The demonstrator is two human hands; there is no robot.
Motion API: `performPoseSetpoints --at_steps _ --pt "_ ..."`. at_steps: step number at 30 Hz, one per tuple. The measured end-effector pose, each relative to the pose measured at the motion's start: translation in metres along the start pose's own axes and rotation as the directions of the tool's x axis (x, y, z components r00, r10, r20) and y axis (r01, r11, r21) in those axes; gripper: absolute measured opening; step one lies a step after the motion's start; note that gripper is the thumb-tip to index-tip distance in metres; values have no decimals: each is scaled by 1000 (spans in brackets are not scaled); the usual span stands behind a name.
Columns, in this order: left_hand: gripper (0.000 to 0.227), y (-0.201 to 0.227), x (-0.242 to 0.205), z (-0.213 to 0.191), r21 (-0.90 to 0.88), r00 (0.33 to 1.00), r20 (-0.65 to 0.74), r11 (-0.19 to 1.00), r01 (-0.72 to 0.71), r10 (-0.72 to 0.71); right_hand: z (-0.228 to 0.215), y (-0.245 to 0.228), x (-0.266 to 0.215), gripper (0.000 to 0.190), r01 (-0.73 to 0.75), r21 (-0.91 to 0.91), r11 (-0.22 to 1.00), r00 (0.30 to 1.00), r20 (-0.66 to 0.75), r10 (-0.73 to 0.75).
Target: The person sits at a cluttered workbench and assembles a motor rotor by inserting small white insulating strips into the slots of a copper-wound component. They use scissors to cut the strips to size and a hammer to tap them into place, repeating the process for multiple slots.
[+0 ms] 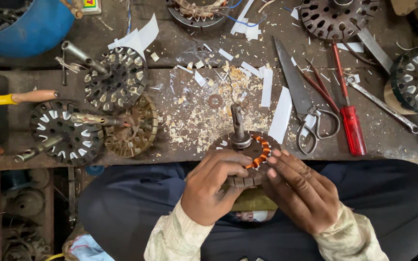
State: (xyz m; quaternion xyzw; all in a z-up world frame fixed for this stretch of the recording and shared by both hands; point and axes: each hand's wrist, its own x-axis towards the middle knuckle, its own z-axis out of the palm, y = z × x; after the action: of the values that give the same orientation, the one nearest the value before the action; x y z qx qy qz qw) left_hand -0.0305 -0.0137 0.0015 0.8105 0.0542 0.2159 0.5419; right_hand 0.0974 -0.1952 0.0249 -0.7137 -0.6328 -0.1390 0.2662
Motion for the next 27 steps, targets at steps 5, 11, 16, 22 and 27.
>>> performPoseSetpoints --at_steps 5,11,16,22,27 --pt "35 0 0 1 -7 1000 -7 1000 3 -3 0 -2 0 29 -26 -2 1000 1000 4 26" --pt "36 0 1 1 -6 1000 -11 1000 10 -10 1 -4 3 29 -52 15 999 999 -2 52" --pt "35 -2 -1 2 -13 1000 -5 1000 9 -9 2 -4 3 28 -56 34 998 998 -19 56" --pt "42 -1 10 2 6 999 -47 1000 25 -25 6 2 10 32 -178 79 981 982 -56 182" --pt "43 -5 37 -10 32 998 -25 998 53 -52 22 3 21 29 -290 183 939 929 -181 322"
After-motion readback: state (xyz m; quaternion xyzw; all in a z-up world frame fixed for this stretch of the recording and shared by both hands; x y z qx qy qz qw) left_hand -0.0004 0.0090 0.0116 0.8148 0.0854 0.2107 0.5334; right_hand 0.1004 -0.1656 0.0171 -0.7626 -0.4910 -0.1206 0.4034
